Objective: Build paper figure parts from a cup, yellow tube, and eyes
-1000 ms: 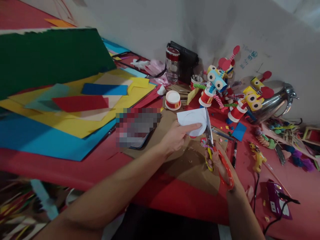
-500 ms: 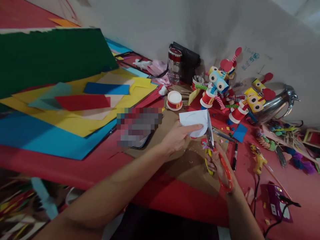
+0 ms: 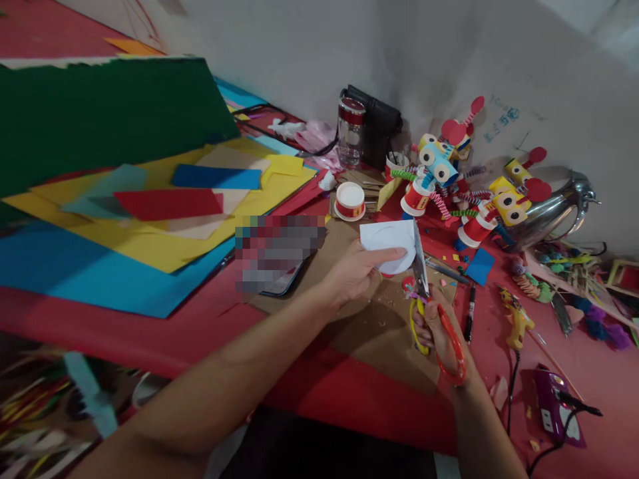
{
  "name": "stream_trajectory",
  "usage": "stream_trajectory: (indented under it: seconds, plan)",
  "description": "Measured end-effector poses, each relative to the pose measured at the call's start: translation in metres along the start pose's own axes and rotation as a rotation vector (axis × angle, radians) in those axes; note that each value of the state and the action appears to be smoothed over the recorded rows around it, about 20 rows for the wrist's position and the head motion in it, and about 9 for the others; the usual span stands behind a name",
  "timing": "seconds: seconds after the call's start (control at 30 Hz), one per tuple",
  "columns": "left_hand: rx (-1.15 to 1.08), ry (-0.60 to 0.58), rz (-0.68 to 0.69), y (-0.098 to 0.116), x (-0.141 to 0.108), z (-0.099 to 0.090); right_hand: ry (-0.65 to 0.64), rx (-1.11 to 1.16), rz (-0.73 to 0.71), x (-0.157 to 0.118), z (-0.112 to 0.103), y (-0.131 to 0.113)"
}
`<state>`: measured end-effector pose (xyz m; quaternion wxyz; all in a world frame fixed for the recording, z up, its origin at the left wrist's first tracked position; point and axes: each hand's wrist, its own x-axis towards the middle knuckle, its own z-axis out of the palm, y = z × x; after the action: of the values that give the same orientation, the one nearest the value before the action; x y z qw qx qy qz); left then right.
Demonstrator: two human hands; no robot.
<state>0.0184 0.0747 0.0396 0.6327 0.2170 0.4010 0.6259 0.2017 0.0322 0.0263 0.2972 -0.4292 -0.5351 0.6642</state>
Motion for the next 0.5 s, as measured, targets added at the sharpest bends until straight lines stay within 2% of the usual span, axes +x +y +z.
stream_trajectory:
  seconds: [0.5]
  plan:
    - [-0.052,-0.041,0.012,-0.0009,-0.0002,0.0011,0.02,0.052,0.005,0.0003,0.0039,-0.002]
